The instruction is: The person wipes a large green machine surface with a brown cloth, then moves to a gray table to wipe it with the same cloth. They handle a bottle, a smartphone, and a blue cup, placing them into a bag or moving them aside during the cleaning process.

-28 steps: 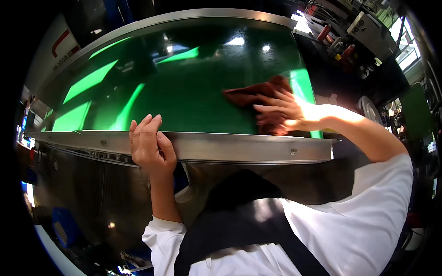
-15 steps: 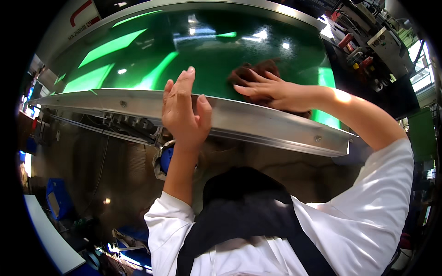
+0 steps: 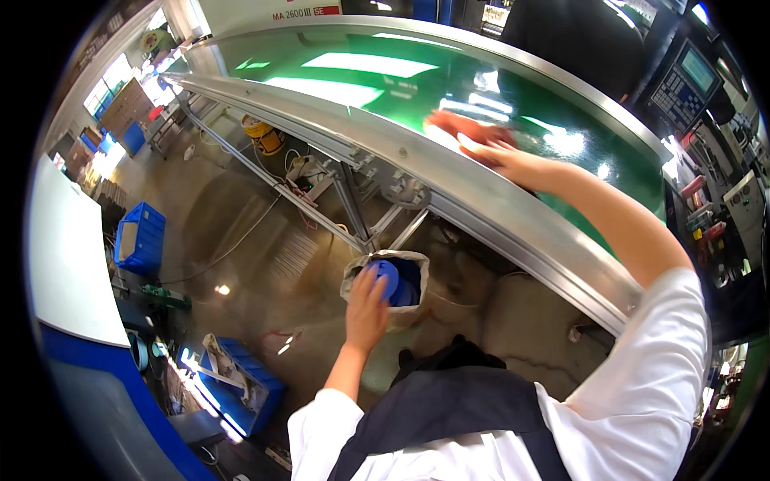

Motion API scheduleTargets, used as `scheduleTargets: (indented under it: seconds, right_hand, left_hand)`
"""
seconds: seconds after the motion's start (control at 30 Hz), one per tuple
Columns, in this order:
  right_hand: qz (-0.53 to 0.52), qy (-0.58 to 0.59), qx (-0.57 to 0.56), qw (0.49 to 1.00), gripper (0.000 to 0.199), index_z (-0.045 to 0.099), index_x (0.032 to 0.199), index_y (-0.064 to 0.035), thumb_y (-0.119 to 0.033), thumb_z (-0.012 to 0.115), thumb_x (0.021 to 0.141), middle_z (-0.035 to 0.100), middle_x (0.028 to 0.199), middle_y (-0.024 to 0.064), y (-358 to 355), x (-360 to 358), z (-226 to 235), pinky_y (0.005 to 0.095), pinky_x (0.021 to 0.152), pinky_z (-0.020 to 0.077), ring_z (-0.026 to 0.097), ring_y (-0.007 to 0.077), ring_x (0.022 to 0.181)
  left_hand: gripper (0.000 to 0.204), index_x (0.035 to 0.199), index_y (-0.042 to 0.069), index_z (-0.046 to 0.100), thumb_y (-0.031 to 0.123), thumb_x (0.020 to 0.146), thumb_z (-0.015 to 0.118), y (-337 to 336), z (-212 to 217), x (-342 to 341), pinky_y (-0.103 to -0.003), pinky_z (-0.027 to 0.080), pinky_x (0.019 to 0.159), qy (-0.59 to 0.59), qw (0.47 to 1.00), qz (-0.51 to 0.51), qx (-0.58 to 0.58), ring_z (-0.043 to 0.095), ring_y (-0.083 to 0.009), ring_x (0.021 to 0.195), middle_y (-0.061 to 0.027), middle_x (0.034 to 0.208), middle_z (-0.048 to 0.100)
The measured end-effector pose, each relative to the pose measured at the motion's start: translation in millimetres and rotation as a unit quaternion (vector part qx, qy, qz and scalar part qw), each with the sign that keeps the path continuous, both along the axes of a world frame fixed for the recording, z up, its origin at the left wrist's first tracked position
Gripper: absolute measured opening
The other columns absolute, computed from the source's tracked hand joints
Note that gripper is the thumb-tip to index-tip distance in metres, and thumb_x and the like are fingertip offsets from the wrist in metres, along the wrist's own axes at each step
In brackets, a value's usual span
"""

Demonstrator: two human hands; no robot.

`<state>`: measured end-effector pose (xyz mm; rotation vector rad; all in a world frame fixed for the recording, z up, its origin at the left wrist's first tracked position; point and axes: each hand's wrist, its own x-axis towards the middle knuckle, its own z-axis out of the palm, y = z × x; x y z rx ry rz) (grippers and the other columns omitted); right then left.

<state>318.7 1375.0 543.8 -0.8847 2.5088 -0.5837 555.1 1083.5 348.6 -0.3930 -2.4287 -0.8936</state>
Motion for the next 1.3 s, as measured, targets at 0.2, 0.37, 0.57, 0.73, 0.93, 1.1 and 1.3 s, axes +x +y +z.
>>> scheduleTargets:
  seconds: [0.2,0.37,0.57,0.73,0.93,1.1,1.3]
  right_hand:
    - [-0.274,0.102,0.110,0.950,0.063,0.041,0.147,-0.0148,-0.010,0.048,0.084,0.039,0.150,0.0112,225,94,22,0.0328,0.113,0.0251,0.032,0.0279,0.139]
    - [-0.625,0.008,-0.001,0.781,0.056,0.043,0.144,-0.0128,-0.026,0.049,0.090,0.050,0.142,0.0101,352,70,1,0.0337,0.108,0.0341,0.045,0.0257,0.131]
    - [-0.554,0.138,-0.022,0.821,0.042,0.055,0.131,-0.0126,-0.025,0.048,0.091,0.056,0.133,0.0092,272,-191,-63,0.0349,0.102,0.0379,0.050,0.0237,0.123]
    - [-0.276,0.120,-0.313,0.901,0.035,0.064,0.118,-0.0108,-0.026,0.048,0.093,0.063,0.119,0.0075,51,-366,-71,0.0320,0.092,0.0433,0.056,0.0193,0.109]
    - [0.099,0.153,-0.083,0.980,0.041,0.056,0.129,-0.0117,-0.022,0.049,0.091,0.056,0.131,0.0059,-194,-279,4,0.0306,0.101,0.0362,0.051,0.0169,0.117]
    - [0.317,0.072,-0.101,0.940,0.044,0.050,0.137,-0.0129,-0.030,0.043,0.097,0.044,0.145,0.0102,-189,-172,-2,0.0421,0.114,0.0242,0.038,0.0268,0.134]
    - [-0.191,-0.160,-0.006,0.968,0.049,0.046,0.141,-0.0070,-0.027,0.049,0.097,0.041,0.146,0.0092,27,-54,30,0.0324,0.110,0.0282,0.039,0.0190,0.132]
  left_hand:
    - [0.055,0.138,0.004,0.044,0.027,0.090,0.058,-136,-188,235,-0.047,0.046,0.097,-0.661,0.729,0.121,-0.130,0.055,-0.0397,0.114,-0.0208,0.124,0.057]
    - [0.050,0.135,0.004,0.048,0.025,0.090,0.058,-136,-211,298,-0.045,0.047,0.095,-0.744,0.642,0.184,-0.001,0.057,-0.0381,0.113,-0.0205,0.122,0.060]
    - [0.044,0.131,0.004,0.052,0.023,0.092,0.058,-100,-237,256,-0.043,0.048,0.094,-0.652,0.664,0.306,0.199,0.060,-0.0361,0.111,-0.0201,0.119,0.062]
    - [0.040,0.128,0.004,0.055,0.022,0.093,0.058,-87,-238,226,-0.041,0.049,0.092,-0.560,0.684,0.364,0.294,0.062,-0.0344,0.109,-0.0198,0.116,0.064]
    - [0.033,0.123,0.005,0.060,0.021,0.094,0.057,-113,-192,122,-0.041,0.051,0.088,-0.440,0.811,0.330,0.199,0.064,-0.0361,0.105,-0.0211,0.111,0.067]
    - [0.031,0.122,0.006,0.062,0.021,0.095,0.057,-167,-200,17,-0.038,0.052,0.090,-0.396,0.869,0.221,0.197,0.066,-0.0322,0.105,-0.0194,0.109,0.068]
    - [0.034,0.125,0.006,0.058,0.024,0.096,0.054,-221,-241,0,-0.034,0.050,0.088,-0.458,0.832,0.185,0.250,0.065,-0.0304,0.105,-0.0197,0.112,0.067]
